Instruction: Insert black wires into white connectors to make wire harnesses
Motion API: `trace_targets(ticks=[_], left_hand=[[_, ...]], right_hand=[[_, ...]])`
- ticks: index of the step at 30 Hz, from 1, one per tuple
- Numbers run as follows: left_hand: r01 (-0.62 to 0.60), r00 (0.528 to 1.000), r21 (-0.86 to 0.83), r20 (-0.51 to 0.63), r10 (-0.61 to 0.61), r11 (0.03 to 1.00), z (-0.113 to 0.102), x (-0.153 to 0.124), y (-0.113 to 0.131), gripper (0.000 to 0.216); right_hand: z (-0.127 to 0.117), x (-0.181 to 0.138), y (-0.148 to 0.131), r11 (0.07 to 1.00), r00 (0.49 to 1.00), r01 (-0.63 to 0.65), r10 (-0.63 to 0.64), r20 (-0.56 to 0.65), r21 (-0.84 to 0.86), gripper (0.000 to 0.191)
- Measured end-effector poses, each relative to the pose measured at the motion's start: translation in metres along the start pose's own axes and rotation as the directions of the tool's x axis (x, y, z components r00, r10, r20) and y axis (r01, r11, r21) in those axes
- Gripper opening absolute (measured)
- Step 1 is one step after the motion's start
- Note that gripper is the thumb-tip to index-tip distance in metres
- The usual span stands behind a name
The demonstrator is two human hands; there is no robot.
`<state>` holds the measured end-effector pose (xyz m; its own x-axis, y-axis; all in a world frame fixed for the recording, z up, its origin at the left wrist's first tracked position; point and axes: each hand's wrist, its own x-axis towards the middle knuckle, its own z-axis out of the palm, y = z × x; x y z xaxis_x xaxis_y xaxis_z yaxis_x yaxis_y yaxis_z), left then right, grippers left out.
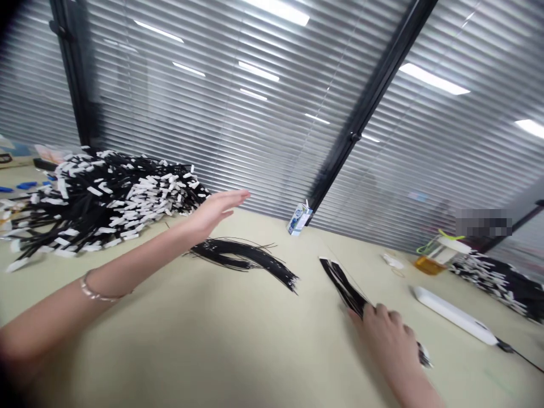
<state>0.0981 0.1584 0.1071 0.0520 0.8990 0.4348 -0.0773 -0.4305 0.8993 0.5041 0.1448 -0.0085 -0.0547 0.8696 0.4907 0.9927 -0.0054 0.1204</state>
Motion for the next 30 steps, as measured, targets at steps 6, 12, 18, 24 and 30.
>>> trace_targets(ticks=[6,12,18,24,30], left_hand=[[-0.736,0.676,0.549,0.58,0.454,0.396,0.015,-0.055,0.022,0.059],[-0.751,0.372,0.502,0.858,0.353,-0.428,-0.012,-0.107,0.031,0.065],[-0.72,0.402,0.539,0.837,0.371,-0.436,-0.034,-0.127,0.043,0.064],[-0.796,0.429,0.552,0.803,0.413,-0.247,-0.042,-0.129,0.046,0.072],[-0.838,0.518,0.544,0.77,0.372,0.043,-0.04,-0.133,0.048,0.062]], right_hand=[[-0.078,0.01,-0.083,0.866,0.934,0.356,-0.346,-0.092,0.351,0.032],[-0.161,-0.017,-0.163,0.286,0.756,0.579,-0.539,-0.371,0.764,0.025],[-0.172,-0.023,-0.179,0.074,0.677,0.505,-0.652,-0.341,0.86,0.025],[-0.185,-0.023,-0.188,0.017,0.662,0.498,-0.653,-0.368,0.867,0.029],[-0.186,-0.022,-0.192,-0.029,0.682,0.468,-0.623,-0.382,0.883,0.034]])
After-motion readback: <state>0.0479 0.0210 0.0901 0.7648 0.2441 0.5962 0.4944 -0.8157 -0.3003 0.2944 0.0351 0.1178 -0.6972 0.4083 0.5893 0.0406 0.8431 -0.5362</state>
